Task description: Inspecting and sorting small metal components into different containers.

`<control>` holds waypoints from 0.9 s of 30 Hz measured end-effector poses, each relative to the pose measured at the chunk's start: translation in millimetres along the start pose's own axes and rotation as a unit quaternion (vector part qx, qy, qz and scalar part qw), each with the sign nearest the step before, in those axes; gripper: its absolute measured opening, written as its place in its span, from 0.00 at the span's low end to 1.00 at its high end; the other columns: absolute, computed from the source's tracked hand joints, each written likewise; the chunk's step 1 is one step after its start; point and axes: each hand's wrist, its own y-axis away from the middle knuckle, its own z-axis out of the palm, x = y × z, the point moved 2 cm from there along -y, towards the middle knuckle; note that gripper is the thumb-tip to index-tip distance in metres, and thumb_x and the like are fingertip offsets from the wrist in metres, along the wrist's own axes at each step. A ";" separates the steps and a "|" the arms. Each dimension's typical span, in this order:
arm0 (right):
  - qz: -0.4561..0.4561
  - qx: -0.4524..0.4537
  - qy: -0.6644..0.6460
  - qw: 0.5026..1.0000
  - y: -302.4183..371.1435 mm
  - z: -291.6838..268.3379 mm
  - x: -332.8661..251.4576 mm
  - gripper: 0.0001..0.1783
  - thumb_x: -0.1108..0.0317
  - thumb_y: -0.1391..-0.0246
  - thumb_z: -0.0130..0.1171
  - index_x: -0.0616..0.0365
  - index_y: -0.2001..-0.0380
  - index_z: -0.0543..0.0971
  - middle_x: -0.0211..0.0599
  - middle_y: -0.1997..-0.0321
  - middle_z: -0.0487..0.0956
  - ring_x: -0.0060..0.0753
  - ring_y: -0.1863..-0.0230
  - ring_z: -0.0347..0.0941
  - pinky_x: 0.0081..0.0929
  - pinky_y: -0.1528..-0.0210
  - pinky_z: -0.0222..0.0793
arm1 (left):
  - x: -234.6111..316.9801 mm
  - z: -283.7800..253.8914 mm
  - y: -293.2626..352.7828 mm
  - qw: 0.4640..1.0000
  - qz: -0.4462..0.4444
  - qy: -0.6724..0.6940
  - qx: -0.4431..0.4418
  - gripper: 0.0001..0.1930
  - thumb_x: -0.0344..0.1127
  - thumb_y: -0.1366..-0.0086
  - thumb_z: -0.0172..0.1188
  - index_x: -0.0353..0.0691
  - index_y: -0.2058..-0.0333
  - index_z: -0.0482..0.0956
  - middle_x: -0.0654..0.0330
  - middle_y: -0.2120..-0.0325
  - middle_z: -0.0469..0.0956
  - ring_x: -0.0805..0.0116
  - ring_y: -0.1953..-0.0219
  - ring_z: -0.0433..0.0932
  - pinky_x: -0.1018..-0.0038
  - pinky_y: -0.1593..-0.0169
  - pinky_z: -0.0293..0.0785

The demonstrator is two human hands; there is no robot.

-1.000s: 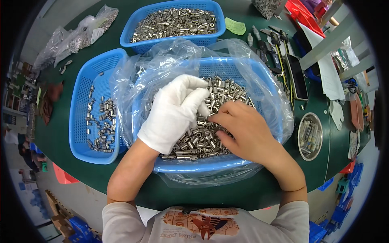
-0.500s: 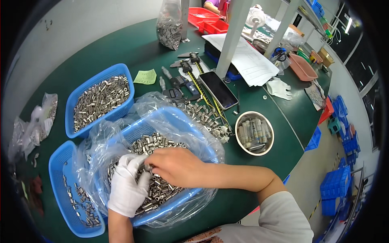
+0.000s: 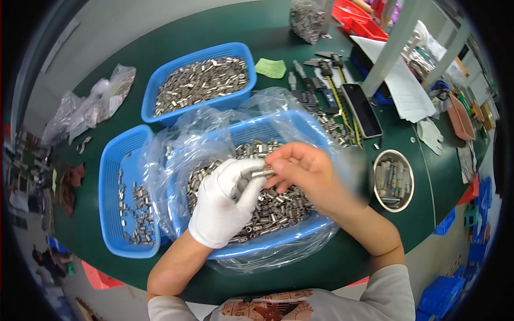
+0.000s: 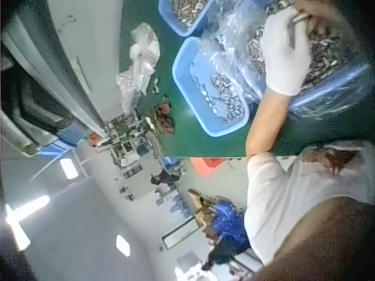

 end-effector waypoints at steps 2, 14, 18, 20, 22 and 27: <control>0.028 -0.011 -0.025 0.999 2.6 1.4 -1.4 0.10 0.68 0.47 0.47 0.64 0.65 0.70 0.36 0.68 0.74 0.22 0.72 0.73 0.14 0.73 0.67 | -2.9 -2.3 0.0 0.997 0.079 -0.024 0.008 0.08 0.23 0.51 0.57 0.40 0.69 0.75 0.60 0.79 0.71 0.71 0.80 0.69 0.79 0.77 0.65; -0.167 0.070 0.282 0.942 5.9 -0.7 1.0 0.05 0.76 0.54 0.49 0.62 0.70 0.72 0.33 0.72 0.74 0.18 0.75 0.69 0.16 0.80 0.59 | -15.7 8.9 2.8 0.999 -0.022 -0.041 -0.001 0.05 0.24 0.50 0.54 0.38 0.73 0.72 0.56 0.80 0.70 0.61 0.79 0.71 0.73 0.74 0.68; -0.179 -0.047 0.428 0.885 7.8 -3.1 -15.0 0.06 0.77 0.57 0.50 0.61 0.72 0.73 0.36 0.76 0.72 0.31 0.77 0.70 0.26 0.76 0.63 | -23.8 8.2 6.4 0.988 0.015 -0.143 -0.048 0.04 0.25 0.53 0.54 0.40 0.76 0.72 0.55 0.80 0.71 0.57 0.77 0.71 0.70 0.73 0.68; -0.197 -0.092 0.481 0.849 9.1 -5.2 -9.0 0.11 0.76 0.62 0.52 0.60 0.69 0.72 0.38 0.73 0.70 0.38 0.71 0.69 0.30 0.71 0.65 | -22.8 7.1 5.4 0.988 -0.008 -0.141 -0.056 0.04 0.25 0.54 0.53 0.40 0.76 0.72 0.55 0.80 0.71 0.57 0.77 0.71 0.69 0.72 0.69; -0.232 -0.127 0.544 0.796 13.8 1.2 -12.6 0.17 0.74 0.66 0.54 0.61 0.65 0.71 0.38 0.67 0.68 0.38 0.64 0.68 0.30 0.66 0.65 | -21.8 6.3 5.1 0.988 -0.027 -0.140 -0.064 0.04 0.25 0.55 0.53 0.41 0.76 0.72 0.55 0.80 0.71 0.56 0.76 0.72 0.68 0.71 0.69; -0.208 -0.206 0.557 0.777 12.7 -4.3 -7.6 0.23 0.71 0.70 0.58 0.62 0.63 0.69 0.38 0.64 0.67 0.39 0.61 0.66 0.29 0.62 0.63 | -21.0 5.3 7.0 0.960 -0.013 -0.246 -0.132 0.07 0.25 0.56 0.55 0.40 0.74 0.73 0.57 0.79 0.70 0.59 0.76 0.71 0.70 0.71 0.68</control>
